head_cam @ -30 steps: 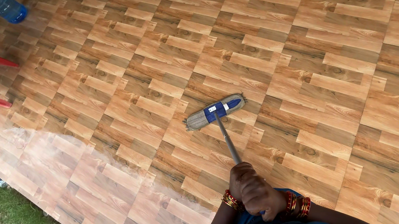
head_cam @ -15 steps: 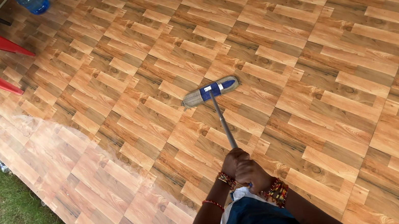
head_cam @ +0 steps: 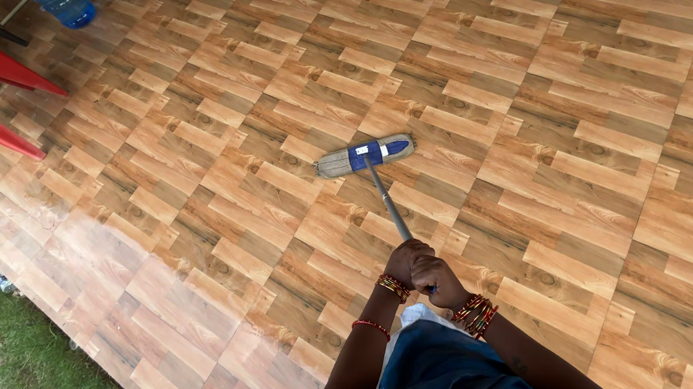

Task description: The person mops a tiled floor using a flat mop with a blue and grey head. They move the mop back and forth across the surface, covering a large area of the room.

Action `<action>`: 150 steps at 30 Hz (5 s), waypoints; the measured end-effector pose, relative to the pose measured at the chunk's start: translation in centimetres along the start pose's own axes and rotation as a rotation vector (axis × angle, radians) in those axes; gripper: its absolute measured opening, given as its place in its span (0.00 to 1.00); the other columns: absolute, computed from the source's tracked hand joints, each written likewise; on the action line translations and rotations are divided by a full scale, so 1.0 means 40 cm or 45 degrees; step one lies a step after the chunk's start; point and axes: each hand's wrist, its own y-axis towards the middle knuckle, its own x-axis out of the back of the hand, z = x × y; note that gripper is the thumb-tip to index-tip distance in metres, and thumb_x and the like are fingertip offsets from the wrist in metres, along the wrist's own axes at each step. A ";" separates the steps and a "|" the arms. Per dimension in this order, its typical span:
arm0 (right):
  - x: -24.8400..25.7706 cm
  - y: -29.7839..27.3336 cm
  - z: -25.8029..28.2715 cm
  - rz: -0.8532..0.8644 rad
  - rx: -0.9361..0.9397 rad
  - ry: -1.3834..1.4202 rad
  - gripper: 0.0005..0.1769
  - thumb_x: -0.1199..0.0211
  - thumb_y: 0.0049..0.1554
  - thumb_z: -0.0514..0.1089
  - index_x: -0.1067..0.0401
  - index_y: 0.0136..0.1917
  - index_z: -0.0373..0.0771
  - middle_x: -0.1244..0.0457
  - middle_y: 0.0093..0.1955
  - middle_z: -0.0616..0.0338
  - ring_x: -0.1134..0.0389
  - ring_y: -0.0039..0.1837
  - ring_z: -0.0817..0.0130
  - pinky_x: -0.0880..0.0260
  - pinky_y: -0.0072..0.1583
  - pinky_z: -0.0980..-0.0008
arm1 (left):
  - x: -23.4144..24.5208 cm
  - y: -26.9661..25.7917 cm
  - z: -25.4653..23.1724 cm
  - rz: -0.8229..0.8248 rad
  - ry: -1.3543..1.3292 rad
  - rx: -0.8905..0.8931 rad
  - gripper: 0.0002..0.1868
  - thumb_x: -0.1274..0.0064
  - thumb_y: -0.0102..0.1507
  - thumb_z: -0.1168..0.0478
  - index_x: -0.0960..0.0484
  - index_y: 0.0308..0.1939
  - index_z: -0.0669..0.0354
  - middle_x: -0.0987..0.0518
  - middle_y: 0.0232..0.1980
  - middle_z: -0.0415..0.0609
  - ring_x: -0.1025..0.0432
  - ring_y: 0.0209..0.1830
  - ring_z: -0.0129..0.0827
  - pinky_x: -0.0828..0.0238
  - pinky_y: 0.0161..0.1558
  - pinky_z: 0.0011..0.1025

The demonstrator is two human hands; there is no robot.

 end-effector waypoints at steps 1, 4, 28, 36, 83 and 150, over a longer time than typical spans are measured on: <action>-0.013 0.006 0.029 -0.016 0.007 0.019 0.16 0.44 0.30 0.33 0.52 0.25 0.37 0.53 0.25 0.55 0.48 0.32 0.55 0.41 0.46 0.64 | 0.010 -0.017 -0.018 -0.007 0.011 -0.010 0.14 0.40 0.48 0.57 0.31 0.28 0.53 0.28 0.32 0.47 0.28 0.43 0.43 0.28 0.52 0.37; -0.055 0.016 0.115 -0.034 0.016 0.094 0.16 0.42 0.33 0.35 0.50 0.23 0.39 0.52 0.23 0.57 0.48 0.30 0.57 0.43 0.44 0.65 | 0.050 -0.082 -0.088 -0.003 -0.076 0.072 0.14 0.38 0.45 0.57 0.29 0.26 0.54 0.26 0.31 0.48 0.29 0.41 0.45 0.30 0.48 0.39; -0.267 0.015 0.609 -0.021 0.441 0.379 0.28 0.61 0.64 0.56 0.44 0.25 0.47 0.44 0.25 0.61 0.39 0.30 0.62 0.38 0.41 0.65 | 0.344 -0.412 -0.639 -0.124 -0.060 0.060 0.18 0.47 0.60 0.58 0.20 0.46 0.71 0.22 0.27 0.50 0.26 0.27 0.43 0.31 0.33 0.39; -0.303 -0.035 0.574 0.054 0.483 0.357 0.16 0.52 0.57 0.43 0.41 0.27 0.45 0.41 0.27 0.58 0.37 0.30 0.61 0.34 0.40 0.63 | 0.221 -0.472 -0.535 -0.441 -0.598 -0.001 0.16 0.49 0.58 0.61 0.39 0.20 0.55 0.34 0.23 0.45 0.38 0.23 0.35 0.41 0.33 0.32; -0.307 0.054 0.508 0.078 0.171 0.486 0.37 0.55 0.65 0.66 0.47 0.23 0.43 0.49 0.21 0.63 0.45 0.25 0.68 0.49 0.34 0.68 | 0.257 -0.449 -0.474 -0.380 0.018 0.268 0.11 0.39 0.50 0.52 0.25 0.26 0.48 0.22 0.31 0.40 0.25 0.40 0.38 0.30 0.49 0.35; -0.416 0.014 0.518 0.379 0.329 0.002 0.15 0.39 0.29 0.49 0.40 0.28 0.44 0.42 0.32 0.57 0.39 0.37 0.58 0.40 0.44 0.63 | 0.003 -0.650 -0.305 -0.909 -0.696 0.261 0.05 0.52 0.68 0.62 0.22 0.41 0.59 0.26 0.39 0.47 0.29 0.37 0.38 0.27 0.40 0.33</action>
